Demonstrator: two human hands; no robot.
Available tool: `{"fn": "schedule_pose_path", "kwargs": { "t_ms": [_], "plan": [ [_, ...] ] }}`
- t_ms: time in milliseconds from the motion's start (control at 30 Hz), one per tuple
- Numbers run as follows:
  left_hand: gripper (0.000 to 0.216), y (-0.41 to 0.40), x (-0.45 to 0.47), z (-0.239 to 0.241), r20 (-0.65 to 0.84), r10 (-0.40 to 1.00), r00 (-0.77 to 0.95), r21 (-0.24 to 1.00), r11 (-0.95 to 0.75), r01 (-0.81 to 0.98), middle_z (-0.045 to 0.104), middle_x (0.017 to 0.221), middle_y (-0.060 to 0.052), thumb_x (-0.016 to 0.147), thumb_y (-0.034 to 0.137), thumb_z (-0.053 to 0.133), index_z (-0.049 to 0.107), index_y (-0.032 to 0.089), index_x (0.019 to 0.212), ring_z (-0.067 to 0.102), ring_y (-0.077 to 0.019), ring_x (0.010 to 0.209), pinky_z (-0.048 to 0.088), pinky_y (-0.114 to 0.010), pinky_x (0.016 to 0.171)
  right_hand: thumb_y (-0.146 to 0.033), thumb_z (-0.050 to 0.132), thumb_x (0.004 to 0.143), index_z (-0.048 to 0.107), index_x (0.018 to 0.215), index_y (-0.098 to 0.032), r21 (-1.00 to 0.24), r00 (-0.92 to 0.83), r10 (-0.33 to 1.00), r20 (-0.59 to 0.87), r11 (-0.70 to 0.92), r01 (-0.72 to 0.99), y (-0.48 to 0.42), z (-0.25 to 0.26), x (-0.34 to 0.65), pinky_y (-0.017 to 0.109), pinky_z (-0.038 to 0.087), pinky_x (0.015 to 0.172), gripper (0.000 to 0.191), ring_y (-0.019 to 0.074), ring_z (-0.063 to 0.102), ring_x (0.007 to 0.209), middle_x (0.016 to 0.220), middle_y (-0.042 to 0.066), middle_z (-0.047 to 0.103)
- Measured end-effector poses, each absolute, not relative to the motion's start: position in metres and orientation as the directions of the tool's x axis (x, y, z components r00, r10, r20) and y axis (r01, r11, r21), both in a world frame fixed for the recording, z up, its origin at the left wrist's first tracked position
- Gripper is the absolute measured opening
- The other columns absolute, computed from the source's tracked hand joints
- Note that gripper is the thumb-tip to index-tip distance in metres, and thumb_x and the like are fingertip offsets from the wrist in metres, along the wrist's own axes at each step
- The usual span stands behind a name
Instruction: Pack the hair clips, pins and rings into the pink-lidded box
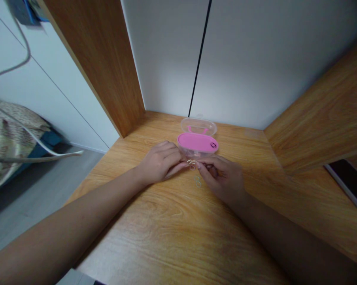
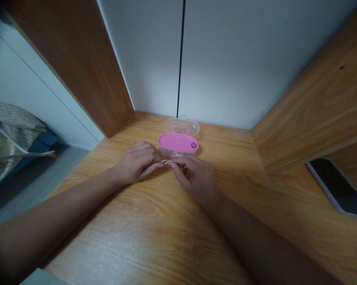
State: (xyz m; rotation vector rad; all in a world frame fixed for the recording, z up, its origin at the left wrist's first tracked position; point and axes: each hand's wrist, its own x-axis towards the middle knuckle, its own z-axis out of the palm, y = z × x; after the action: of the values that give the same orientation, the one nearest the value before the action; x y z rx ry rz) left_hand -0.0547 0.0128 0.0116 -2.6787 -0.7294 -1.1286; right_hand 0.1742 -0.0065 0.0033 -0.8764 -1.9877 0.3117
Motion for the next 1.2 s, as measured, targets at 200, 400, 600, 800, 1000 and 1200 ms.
{"fn": "schedule_pose_path", "kwargs": {
  "t_ms": [200,400,600,800,1000,1200],
  "plan": [
    [0.025,0.0136,-0.0546,0.0104,0.69,0.391,0.609,0.05,-0.865,0.499,0.071,0.079,-0.006,0.099,0.035,0.056,0.066,0.016,0.086,0.064,-0.0165,0.076,0.05,-0.029,0.073,-0.023,0.061,0.096,0.071,0.1,-0.022,-0.434,-0.418,0.639,0.645,0.757,0.488,-0.0054,0.0066,0.1752,0.023,0.052,0.063,0.011,0.0127,0.069,0.069,0.088,0.001,0.077],
    [0.025,0.014,-0.0547,0.0098,0.669,0.382,0.638,0.03,-0.871,0.49,0.069,0.077,-0.006,0.099,0.034,0.055,0.065,0.016,0.086,0.063,-0.017,0.076,0.049,-0.03,0.073,-0.023,0.06,0.096,0.07,0.101,-0.021,-0.308,-0.492,0.587,0.642,0.786,0.536,-0.0068,0.0067,0.1737,0.024,0.053,0.067,0.011,0.0148,0.072,0.076,0.093,0.003,0.079],
    [0.023,0.0132,-0.0539,0.0104,0.651,0.386,0.653,0.06,-0.884,0.463,0.07,0.078,-0.006,0.099,0.033,0.056,0.066,0.016,0.086,0.064,-0.0176,0.078,0.048,-0.03,0.074,-0.022,0.062,0.094,0.071,0.097,-0.022,-0.201,-0.491,0.552,0.674,0.776,0.598,-0.0091,0.0089,0.1736,0.025,0.05,0.061,0.01,0.0143,0.07,0.068,0.083,0.002,0.078],
    [0.024,0.0133,-0.0549,0.0089,0.632,0.393,0.668,0.057,-0.883,0.465,0.072,0.081,-0.006,0.1,0.035,0.054,0.066,0.017,0.089,0.065,-0.0173,0.081,0.049,-0.03,0.076,-0.023,0.06,0.094,0.071,0.092,-0.022,-0.145,-0.521,0.53,0.669,0.78,0.608,-0.0096,0.0094,0.1731,0.024,0.046,0.056,0.012,0.0126,0.065,0.058,0.072,0.001,0.074],
    [0.021,0.0138,-0.0546,0.0078,0.628,0.388,0.675,0.049,-0.885,0.463,0.072,0.082,-0.007,0.098,0.033,0.056,0.065,0.017,0.089,0.065,-0.0179,0.081,0.05,-0.031,0.076,-0.02,0.059,0.093,0.071,0.102,-0.02,-0.131,-0.563,0.534,0.631,0.789,0.6,-0.009,0.0063,0.1734,0.026,0.048,0.058,0.016,0.0142,0.068,0.063,0.08,0.002,0.078],
    [0.014,0.0125,-0.0535,0.0105,0.668,0.364,0.649,0.07,-0.899,0.433,0.072,0.08,-0.007,0.096,0.027,0.058,0.064,0.016,0.091,0.066,-0.0174,0.079,0.05,-0.03,0.074,-0.024,0.065,0.091,0.068,0.114,-0.021,-0.157,-0.54,0.525,0.658,0.797,0.583,-0.0088,0.0042,0.1735,0.028,0.057,0.069,0.023,0.0178,0.075,0.08,0.1,0.004,0.08]
  ]
}}
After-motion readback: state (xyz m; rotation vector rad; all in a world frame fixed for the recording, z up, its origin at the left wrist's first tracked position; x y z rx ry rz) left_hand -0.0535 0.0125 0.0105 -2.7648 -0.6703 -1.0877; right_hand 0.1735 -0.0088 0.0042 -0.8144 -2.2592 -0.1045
